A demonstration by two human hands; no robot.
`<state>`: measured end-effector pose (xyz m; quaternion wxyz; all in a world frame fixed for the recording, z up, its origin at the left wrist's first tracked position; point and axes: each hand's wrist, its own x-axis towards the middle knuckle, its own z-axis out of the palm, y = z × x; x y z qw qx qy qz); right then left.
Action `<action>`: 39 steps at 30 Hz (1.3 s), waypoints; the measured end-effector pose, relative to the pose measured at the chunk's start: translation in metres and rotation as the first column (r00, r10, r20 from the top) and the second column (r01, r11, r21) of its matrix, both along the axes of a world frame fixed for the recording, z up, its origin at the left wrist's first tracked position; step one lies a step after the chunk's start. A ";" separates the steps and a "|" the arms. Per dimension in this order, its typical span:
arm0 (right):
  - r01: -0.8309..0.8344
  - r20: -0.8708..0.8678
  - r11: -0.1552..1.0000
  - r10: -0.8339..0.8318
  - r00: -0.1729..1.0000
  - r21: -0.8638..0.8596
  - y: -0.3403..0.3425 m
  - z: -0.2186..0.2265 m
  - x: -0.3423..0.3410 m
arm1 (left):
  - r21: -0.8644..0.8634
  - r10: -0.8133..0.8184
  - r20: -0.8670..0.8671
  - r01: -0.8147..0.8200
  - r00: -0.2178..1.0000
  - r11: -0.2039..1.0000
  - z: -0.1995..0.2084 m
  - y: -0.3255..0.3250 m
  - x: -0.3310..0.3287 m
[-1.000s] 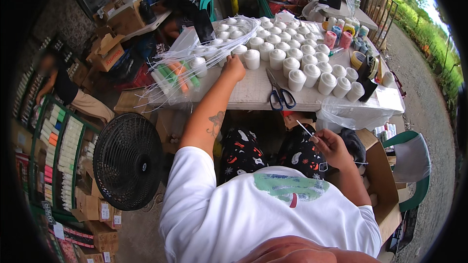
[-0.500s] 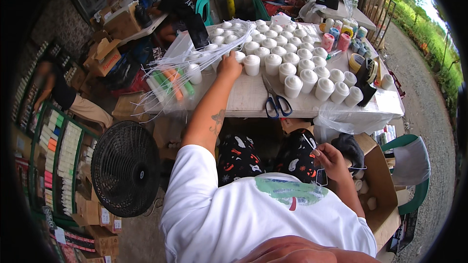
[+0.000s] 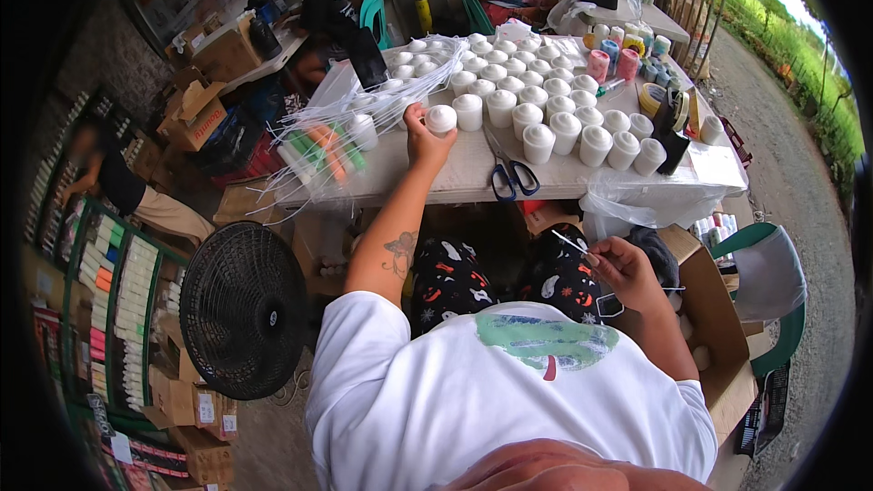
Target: The person inserts a wick into a white cylindrical candle, ties the wick, and trims the excess with scissors. The person repeats this process for multiple candles, placing finished units on the table.
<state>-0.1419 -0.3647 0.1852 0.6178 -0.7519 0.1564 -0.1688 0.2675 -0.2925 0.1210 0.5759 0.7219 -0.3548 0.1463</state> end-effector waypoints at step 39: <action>0.267 0.386 0.500 0.150 0.910 -0.824 0.056 0.066 0.069 | -0.746 -0.763 -0.553 0.210 0.334 0.632 0.070 0.117 -0.180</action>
